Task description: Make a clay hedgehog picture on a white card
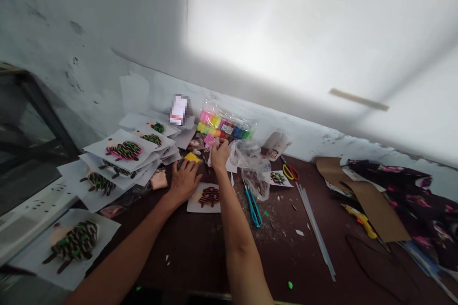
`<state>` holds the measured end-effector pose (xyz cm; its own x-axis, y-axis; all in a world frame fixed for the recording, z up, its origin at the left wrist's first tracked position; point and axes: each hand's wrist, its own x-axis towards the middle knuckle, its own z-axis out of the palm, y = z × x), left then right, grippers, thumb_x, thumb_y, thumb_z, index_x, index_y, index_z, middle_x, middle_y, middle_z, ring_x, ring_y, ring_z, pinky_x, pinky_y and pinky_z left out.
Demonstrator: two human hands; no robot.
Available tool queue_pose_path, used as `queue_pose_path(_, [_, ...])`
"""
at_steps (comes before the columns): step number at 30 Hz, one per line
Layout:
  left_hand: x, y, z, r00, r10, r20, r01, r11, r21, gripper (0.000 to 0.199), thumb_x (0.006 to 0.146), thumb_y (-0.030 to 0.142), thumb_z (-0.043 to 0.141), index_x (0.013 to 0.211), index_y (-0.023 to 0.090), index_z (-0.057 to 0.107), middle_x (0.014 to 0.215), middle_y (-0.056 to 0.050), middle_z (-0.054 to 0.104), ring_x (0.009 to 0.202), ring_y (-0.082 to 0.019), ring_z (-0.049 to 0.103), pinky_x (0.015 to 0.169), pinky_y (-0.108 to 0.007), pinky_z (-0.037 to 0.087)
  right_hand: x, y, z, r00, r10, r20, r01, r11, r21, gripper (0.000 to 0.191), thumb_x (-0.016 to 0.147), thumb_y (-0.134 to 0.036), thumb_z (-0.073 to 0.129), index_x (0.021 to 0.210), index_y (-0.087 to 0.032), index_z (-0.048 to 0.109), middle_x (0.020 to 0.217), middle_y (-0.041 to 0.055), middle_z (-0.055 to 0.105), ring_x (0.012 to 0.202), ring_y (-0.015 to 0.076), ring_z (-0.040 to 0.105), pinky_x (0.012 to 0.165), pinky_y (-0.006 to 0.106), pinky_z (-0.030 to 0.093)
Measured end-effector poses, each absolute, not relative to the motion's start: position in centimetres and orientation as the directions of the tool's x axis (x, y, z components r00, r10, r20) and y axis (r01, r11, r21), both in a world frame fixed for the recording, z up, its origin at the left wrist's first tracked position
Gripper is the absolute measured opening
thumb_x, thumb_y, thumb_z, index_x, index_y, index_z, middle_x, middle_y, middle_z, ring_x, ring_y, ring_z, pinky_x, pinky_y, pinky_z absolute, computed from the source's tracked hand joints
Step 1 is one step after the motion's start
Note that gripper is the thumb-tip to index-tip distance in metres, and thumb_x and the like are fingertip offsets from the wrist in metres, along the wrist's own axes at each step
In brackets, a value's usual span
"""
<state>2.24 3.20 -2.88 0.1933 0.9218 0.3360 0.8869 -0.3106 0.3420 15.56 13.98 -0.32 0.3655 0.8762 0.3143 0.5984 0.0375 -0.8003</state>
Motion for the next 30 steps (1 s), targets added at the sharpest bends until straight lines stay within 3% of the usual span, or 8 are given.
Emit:
queue_pose_path(6, [2.1,3.0,-2.3,0.129,0.94,0.316,0.919,-0.233,0.318,0.033,0.093,0.029,0.052,0.119,0.012,0.063,0.119,-0.02,0.062,0.117,-0.033,0.053,0.112,-0.057,0.025,16.3,13.0,-0.3,0.332,0.91,0.248,0.496,0.055,-0.867,0.028,0.08,-0.027,0.053,0.103,-0.014,0.061,0.091,0.0055,0.067,0.079,0.0167,0.061,0.071,0.026,0.048])
queue_pose_path(11, [1.9,2.9,-2.7,0.151,0.942,0.3,0.911,-0.25,0.326,0.032,0.093,0.027,0.053,0.12,0.015,0.064,0.123,-0.019,0.062,0.12,-0.034,0.052,0.111,-0.057,0.026,16.3,12.2,-0.4,0.274,0.953,0.131,0.345,0.029,-0.938,0.031,0.073,-0.021,0.053,0.102,-0.015,0.061,0.085,0.0021,0.066,0.067,0.0123,0.058,0.056,0.02,0.046])
queue_pose_path(16, [2.0,3.1,-3.2,0.212,0.923,0.32,0.876,-0.325,0.356,0.029,0.092,0.026,0.054,0.117,0.019,0.067,0.128,-0.016,0.063,0.128,-0.036,0.048,0.111,-0.06,0.026,15.8,10.8,-0.2,0.149,0.989,0.025,0.218,-0.008,-0.976,0.034,0.071,-0.021,0.056,0.104,-0.016,0.061,0.077,-0.0007,0.064,0.058,0.0098,0.054,0.05,0.018,0.044])
queue_pose_path(20, [2.2,3.5,-3.2,0.299,0.89,0.344,0.809,-0.428,0.404,0.027,0.094,0.022,0.05,0.113,0.016,0.069,0.124,-0.014,0.067,0.12,-0.03,0.057,0.109,-0.051,0.036,14.5,10.6,-0.2,0.036,0.999,0.023,0.25,0.013,-0.968,0.031,0.069,-0.026,0.061,0.098,-0.016,0.063,0.072,-0.002,0.063,0.057,0.0095,0.053,0.05,0.018,0.044])
queue_pose_path(23, [2.3,3.8,-3.3,0.332,0.874,0.356,0.744,-0.474,0.471,0.028,0.093,0.017,0.05,0.114,0.014,0.068,0.123,-0.014,0.068,0.116,-0.026,0.061,0.105,-0.042,0.044,13.4,11.1,-0.2,0.072,0.994,0.082,0.244,0.062,-0.968,0.029,0.069,-0.024,0.06,0.096,-0.016,0.063,0.075,-0.0015,0.063,0.059,0.0093,0.053,0.051,0.018,0.044])
queue_pose_path(26, [2.4,3.8,-3.6,0.353,0.854,0.383,0.685,-0.515,0.516,0.027,0.092,0.014,0.051,0.111,0.016,0.07,0.12,-0.012,0.069,0.115,-0.024,0.062,0.105,-0.039,0.046,12.5,11.4,-0.2,0.043,0.998,0.053,0.247,0.04,-0.968,0.029,0.071,-0.024,0.06,0.098,-0.016,0.062,0.072,-0.0025,0.062,0.057,0.0097,0.054,0.051,0.019,0.044])
queue_pose_path(30, [2.5,3.7,-4.2,0.355,0.853,0.382,0.699,-0.514,0.498,0.027,0.09,0.016,0.054,0.114,0.017,0.068,0.12,-0.013,0.068,0.115,-0.026,0.062,0.102,-0.042,0.048,11.6,11.2,-0.2,-0.114,0.992,0.045,0.51,0.097,-0.855,0.018,0.069,-0.018,0.063,0.087,-0.017,0.066,0.07,-0.0023,0.065,0.066,0.013,0.059,0.06,0.021,0.047])
